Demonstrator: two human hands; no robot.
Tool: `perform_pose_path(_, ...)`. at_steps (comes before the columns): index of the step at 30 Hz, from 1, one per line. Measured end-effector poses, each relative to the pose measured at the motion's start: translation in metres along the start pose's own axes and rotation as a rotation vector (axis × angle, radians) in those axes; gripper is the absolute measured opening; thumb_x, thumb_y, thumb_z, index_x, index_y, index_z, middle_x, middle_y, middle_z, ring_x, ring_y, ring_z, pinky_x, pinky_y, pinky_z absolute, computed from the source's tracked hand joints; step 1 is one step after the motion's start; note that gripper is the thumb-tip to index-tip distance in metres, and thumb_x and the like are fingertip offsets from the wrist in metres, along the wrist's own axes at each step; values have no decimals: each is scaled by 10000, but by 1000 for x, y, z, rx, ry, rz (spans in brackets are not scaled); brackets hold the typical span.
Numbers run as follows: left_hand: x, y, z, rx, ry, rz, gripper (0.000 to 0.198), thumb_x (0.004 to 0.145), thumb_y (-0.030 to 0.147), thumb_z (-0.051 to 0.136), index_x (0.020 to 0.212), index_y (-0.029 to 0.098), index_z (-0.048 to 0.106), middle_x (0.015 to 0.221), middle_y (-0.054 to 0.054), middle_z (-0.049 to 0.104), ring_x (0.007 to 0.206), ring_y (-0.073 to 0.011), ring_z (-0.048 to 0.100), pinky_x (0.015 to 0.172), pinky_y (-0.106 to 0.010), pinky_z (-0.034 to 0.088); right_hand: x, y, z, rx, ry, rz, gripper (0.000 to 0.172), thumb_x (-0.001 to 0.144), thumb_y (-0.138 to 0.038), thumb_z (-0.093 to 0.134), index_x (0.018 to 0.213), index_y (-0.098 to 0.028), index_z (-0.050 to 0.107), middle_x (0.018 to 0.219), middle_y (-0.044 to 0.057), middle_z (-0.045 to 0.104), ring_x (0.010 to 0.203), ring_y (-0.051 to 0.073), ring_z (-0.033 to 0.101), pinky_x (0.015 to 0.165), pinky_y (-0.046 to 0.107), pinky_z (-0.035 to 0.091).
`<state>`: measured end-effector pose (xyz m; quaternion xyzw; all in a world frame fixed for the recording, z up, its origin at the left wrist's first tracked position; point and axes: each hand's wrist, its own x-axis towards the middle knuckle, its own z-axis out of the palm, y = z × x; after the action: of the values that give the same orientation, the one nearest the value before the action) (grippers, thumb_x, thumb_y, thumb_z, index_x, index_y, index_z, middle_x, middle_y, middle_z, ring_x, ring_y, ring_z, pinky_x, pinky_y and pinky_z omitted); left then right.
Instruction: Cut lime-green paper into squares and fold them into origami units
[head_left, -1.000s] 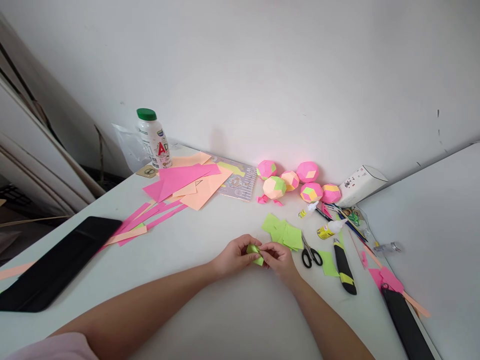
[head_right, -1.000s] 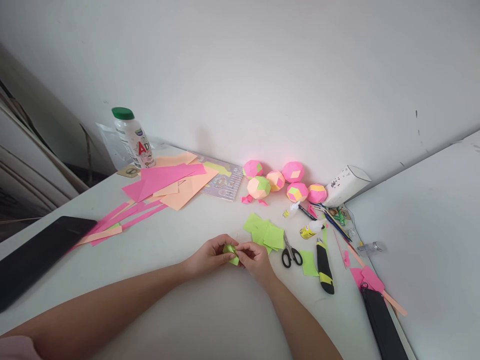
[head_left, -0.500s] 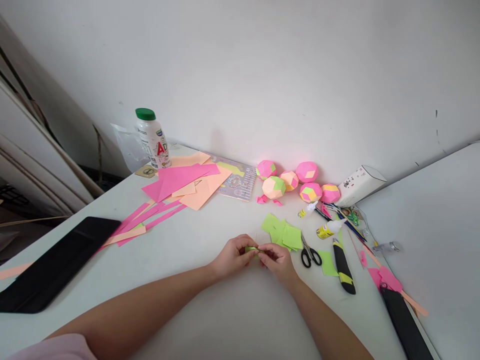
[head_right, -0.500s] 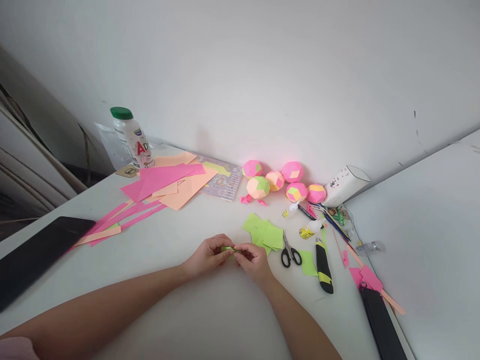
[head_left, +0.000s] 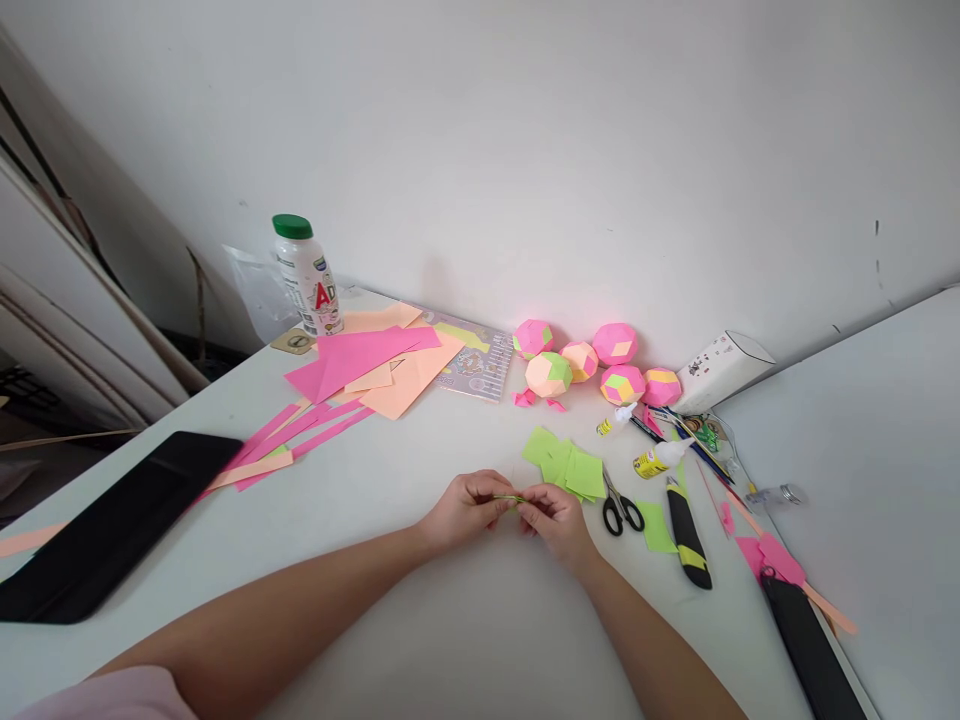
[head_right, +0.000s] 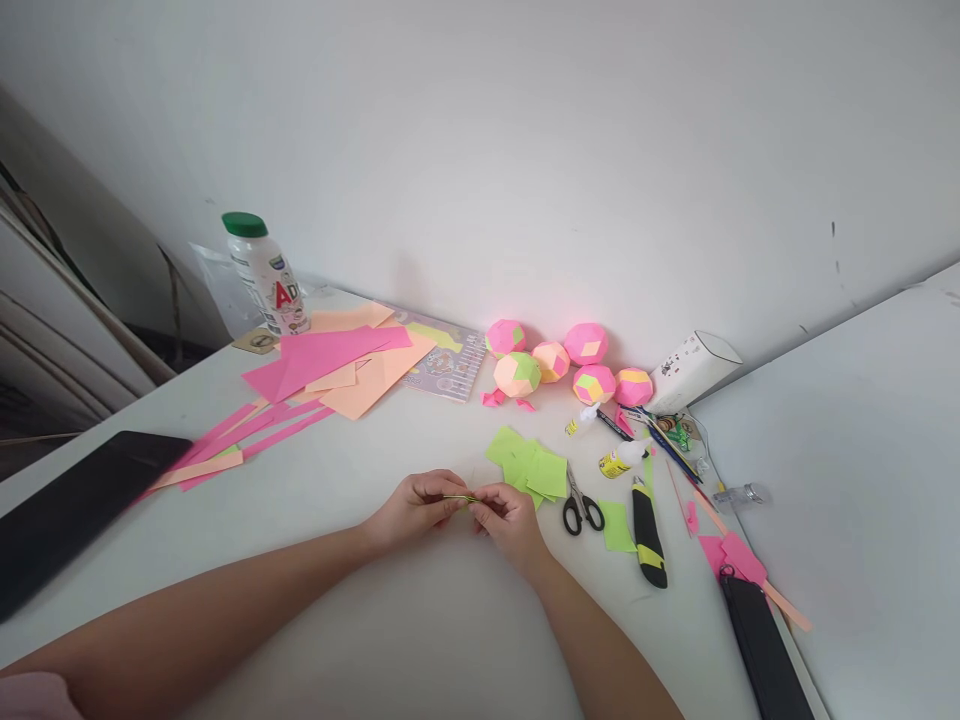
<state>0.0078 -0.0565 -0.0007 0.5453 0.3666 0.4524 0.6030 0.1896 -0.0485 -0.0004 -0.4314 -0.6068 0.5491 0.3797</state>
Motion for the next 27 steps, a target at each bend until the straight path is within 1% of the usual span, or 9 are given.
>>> perform_pose_path(5, -1, 3, 2, 37, -5, 8, 202, 785, 319, 623, 813, 137, 707, 853, -53, 596, 511, -61, 501, 492, -222, 429, 0, -1, 1, 20, -5, -6, 139, 751, -310, 683, 752, -183, 626, 536, -34, 602, 451, 111, 556, 458, 235, 477)
perform_pose_path(11, -3, 1, 3, 109, -2, 46, 152, 803, 265, 595, 811, 148, 693, 821, -41, 594, 543, -71, 502, 501, -210, 420, 0, -4, 3, 0, 7, -11, 150, 725, -310, 707, 708, -183, 630, 585, -26, 607, 463, 111, 562, 450, 233, 475)
perform_pose_path(16, -2, 0, 1, 128, -17, 52, 184, 809, 289, 603, 778, 148, 716, 776, -38, 592, 521, -63, 494, 510, -210, 432, -1, -2, 2, -23, 13, -29, 128, 731, -286, 699, 700, -183, 630, 577, -29, 601, 463, 106, 559, 453, 226, 470)
perform_pose_path(22, -2, 1, 0, 86, -20, 59, 217, 800, 340, 624, 806, 154, 735, 806, -52, 604, 525, -63, 505, 498, -206, 438, 0, 1, 1, -18, 5, -36, 107, 742, -278, 690, 736, -184, 640, 599, -22, 618, 464, 104, 560, 452, 224, 475)
perform_pose_path(27, -1, 4, 1, 53, -17, 51, 227, 785, 364, 643, 797, 158, 739, 805, -49, 606, 510, -58, 500, 487, -205, 441, 0, 0, 1, -5, 10, -34, 126, 735, -296, 698, 734, -185, 638, 597, -21, 622, 458, 108, 562, 448, 232, 482)
